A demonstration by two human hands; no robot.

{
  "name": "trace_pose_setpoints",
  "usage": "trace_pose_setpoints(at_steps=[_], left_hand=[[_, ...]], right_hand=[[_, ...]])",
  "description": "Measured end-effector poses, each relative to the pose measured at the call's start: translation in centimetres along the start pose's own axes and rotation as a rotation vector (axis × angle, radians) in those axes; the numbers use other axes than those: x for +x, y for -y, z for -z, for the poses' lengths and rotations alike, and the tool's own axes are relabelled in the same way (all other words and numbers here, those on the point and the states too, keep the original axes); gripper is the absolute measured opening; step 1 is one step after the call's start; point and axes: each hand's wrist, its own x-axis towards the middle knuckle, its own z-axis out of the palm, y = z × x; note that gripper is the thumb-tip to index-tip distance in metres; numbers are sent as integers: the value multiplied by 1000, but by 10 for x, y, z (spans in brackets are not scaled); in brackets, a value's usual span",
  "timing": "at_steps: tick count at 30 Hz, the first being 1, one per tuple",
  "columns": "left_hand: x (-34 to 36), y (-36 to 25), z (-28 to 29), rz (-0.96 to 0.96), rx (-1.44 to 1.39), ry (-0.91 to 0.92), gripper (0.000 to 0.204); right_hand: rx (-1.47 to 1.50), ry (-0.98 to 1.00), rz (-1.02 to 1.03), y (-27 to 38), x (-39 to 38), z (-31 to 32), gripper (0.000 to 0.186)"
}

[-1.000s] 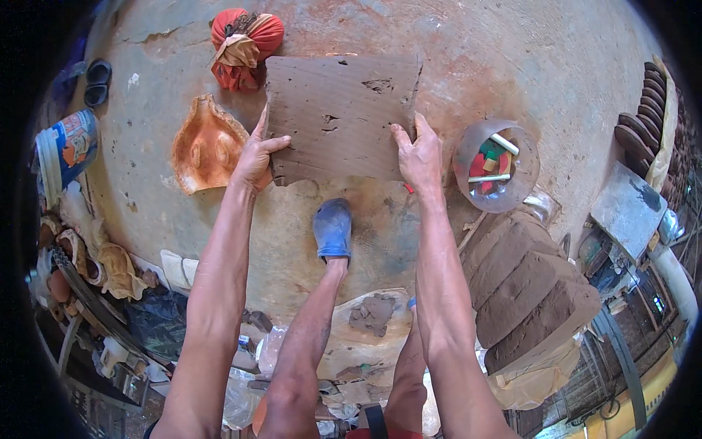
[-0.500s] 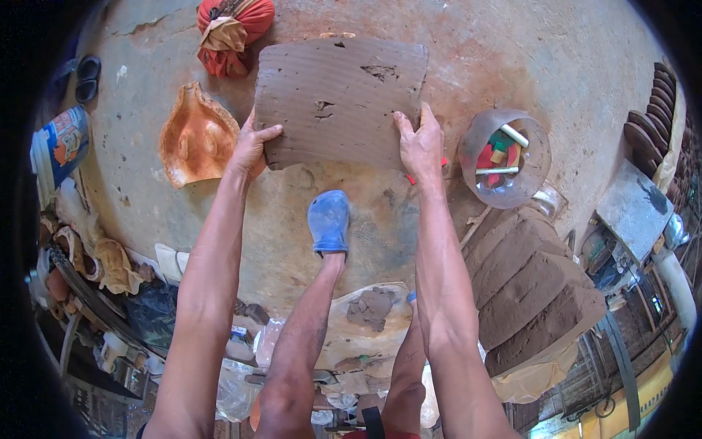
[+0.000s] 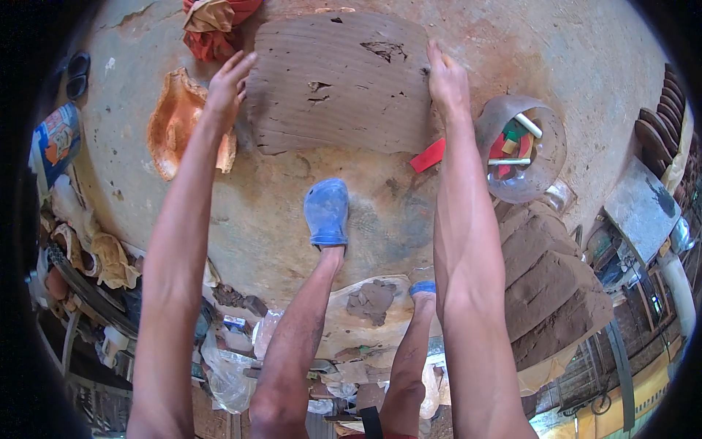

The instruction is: The person uses a red scraper to smooth a slab of clay, cuts a piece using a wire tool, and presses it into a two-part stone mold to shape it.

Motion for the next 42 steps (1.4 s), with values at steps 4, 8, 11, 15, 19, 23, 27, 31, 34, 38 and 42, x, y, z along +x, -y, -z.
trace_pose_setpoints(at_steps=[4,8,11,15,19,23,27,31,34,38,42], left_hand=[[31,-6,-16,146,-52,122,117],[33,-3,13,146,-172,259,68],[7,-5,-13,-259,-117,155,43],[-28,-1,-58,-596,195,-92,34],[9,9,-20,-426,323,-77,43],[7,17,-22,-457,148,74,69],[-20,52,3,-210,-24,-37,87],[-51,58,-42,-292,113,-75,78],[-41,62,-51,-232,-7,-109,75],[-57,70,5,-304,59,-373,84],[-121,63,-24,-435,298,-392,84]], right_hand=[[268,32,147,0,38,-18,80],[476,116,240,23,0,-34,51],[313,-109,505,35,-33,-23,40],[191,-182,696,42,-60,-30,36],[97,-255,601,44,-40,-37,40],[208,-192,544,21,-22,-24,65],[426,-120,319,-37,-37,-24,74],[196,-191,347,-39,-74,-45,80],[168,-343,487,-60,-61,-32,78],[111,-347,-34,-66,-128,-21,65],[-251,-516,-99,-128,-150,-53,68]])
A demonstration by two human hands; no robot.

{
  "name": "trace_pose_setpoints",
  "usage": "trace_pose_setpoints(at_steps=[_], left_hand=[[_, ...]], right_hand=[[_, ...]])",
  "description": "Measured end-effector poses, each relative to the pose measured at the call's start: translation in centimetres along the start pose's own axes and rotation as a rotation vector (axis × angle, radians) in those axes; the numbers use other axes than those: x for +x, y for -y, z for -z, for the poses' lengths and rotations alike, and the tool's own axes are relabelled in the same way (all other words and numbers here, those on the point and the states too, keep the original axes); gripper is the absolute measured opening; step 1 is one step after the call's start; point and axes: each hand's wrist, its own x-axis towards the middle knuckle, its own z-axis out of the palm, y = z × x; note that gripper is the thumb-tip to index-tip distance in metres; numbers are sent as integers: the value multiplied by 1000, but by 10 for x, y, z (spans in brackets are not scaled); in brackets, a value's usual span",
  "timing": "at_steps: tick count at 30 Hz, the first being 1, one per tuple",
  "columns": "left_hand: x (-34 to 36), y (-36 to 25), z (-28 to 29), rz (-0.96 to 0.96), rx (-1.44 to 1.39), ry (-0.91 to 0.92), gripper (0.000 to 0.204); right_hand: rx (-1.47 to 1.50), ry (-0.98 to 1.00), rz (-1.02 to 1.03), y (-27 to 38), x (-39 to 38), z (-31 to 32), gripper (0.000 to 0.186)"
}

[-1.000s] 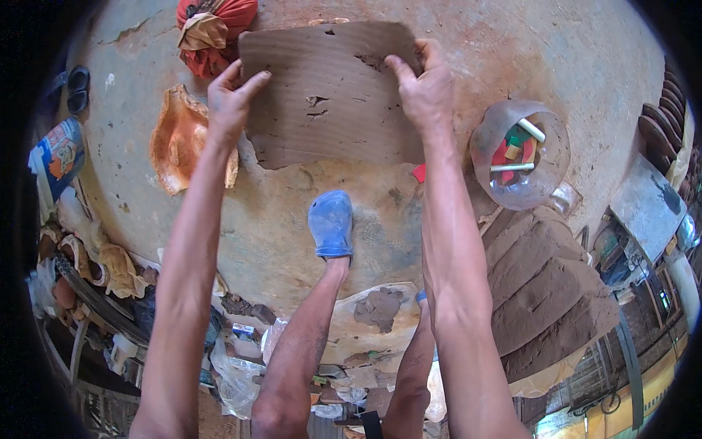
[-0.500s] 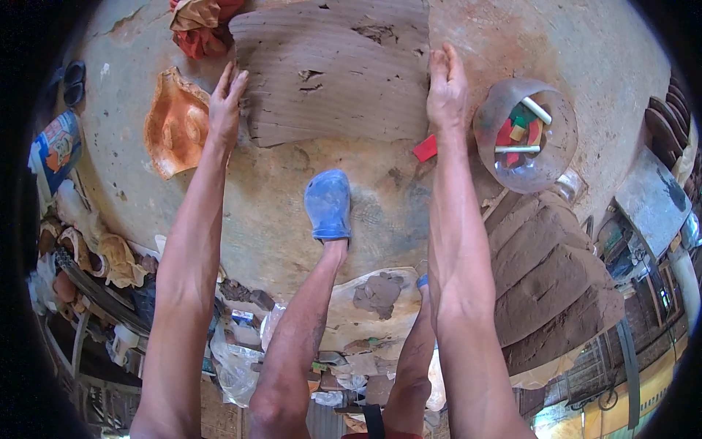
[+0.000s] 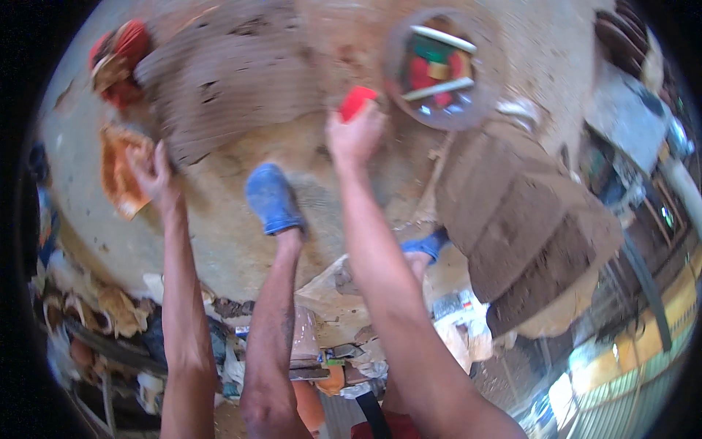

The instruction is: The person uses a red scraper to smooth a slab of clay, cuts a piece using a wire tool, and presses it into a two-part stone mold to shape it.

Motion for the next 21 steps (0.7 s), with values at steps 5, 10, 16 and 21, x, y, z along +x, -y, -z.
trace_pose_setpoints(at_steps=[5,10,16,21], left_hand=[[-92,-52,13,61,-260,238,86],[-158,-116,5,87,-181,434,83],[-268,-205,6,320,-297,556,72],[-436,-297,-42,745,-588,731,86]], right_hand=[[48,6,-141,7,0,-14,42],[412,240,-59,-17,-46,83,18],[555,213,291,-44,-132,387,40],[57,-207,571,-149,-11,522,38]])
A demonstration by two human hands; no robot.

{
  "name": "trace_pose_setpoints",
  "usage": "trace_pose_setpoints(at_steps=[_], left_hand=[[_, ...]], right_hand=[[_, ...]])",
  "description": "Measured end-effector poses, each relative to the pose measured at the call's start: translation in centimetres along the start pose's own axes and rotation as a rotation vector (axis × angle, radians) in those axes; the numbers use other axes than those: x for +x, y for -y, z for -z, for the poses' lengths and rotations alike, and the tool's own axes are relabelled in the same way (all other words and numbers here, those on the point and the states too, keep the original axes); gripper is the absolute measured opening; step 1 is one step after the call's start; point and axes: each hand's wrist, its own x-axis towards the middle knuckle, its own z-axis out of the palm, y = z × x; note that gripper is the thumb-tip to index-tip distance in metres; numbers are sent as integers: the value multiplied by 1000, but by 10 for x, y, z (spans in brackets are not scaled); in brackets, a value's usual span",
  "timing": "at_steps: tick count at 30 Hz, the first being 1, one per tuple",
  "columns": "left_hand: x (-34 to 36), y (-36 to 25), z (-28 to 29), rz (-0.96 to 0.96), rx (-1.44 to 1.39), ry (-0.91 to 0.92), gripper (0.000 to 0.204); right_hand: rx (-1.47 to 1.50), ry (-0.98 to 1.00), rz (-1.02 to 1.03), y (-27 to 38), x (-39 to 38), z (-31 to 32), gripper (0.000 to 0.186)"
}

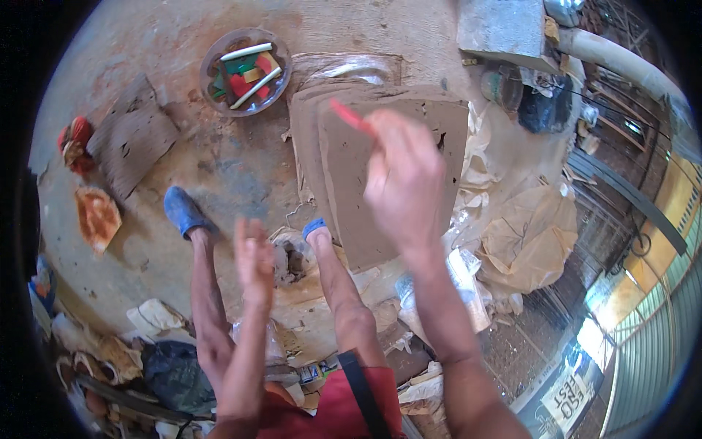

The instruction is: The person uses a red scraper to smooth a slab of clay, cuts a piece using a wire tool, and presses it into a two-part stone mold to shape it.

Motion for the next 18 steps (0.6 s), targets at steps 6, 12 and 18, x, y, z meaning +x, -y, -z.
trace_pose_setpoints(at_steps=[6,12,18], left_hand=[[-69,75,-120,346,-595,-30,99],[-77,84,-138,251,-784,-100,108],[-76,96,-134,173,-906,26,108]], right_hand=[[-60,132,447,-62,9,-12,22],[19,224,499,-67,-65,-3,20],[132,288,410,-65,-165,11,22]])
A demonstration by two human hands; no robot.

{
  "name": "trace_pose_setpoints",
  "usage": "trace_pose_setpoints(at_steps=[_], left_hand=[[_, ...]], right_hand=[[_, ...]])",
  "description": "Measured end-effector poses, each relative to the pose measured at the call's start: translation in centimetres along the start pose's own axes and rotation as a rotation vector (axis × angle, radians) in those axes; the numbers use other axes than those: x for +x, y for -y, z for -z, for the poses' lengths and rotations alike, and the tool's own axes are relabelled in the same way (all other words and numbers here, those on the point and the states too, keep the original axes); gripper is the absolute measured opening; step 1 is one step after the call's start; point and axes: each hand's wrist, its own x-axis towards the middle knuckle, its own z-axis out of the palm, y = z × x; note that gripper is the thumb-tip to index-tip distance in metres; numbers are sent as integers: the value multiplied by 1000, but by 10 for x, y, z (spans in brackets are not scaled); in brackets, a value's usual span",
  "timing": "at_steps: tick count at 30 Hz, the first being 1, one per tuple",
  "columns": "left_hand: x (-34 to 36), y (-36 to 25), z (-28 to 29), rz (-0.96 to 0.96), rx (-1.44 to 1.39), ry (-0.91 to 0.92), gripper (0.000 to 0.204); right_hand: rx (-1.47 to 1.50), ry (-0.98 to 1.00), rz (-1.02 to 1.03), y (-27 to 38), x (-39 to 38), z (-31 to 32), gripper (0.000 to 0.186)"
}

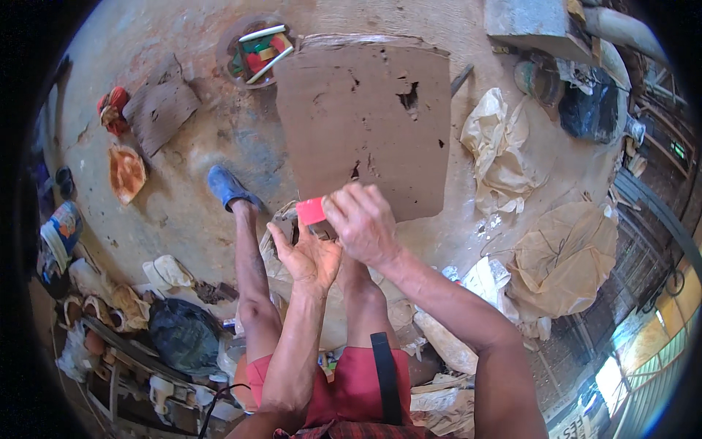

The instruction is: The person uses a red scraper to smooth a slab of clay, cuts a piece using a wire tool, and presses it into a two-part stone mold to shape it.

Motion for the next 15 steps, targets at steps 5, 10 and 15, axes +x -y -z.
trace_pose_setpoints(at_steps=[5,10,15], left_hand=[[-8,5,4,1,-69,-123,105],[-13,6,18,58,-23,-22,101],[-21,7,24,24,195,-57,107]], right_hand=[[62,139,-114,19,-54,2,25],[259,-25,-375,-3,-31,36,17],[-130,-428,-681,-85,62,81,12]])
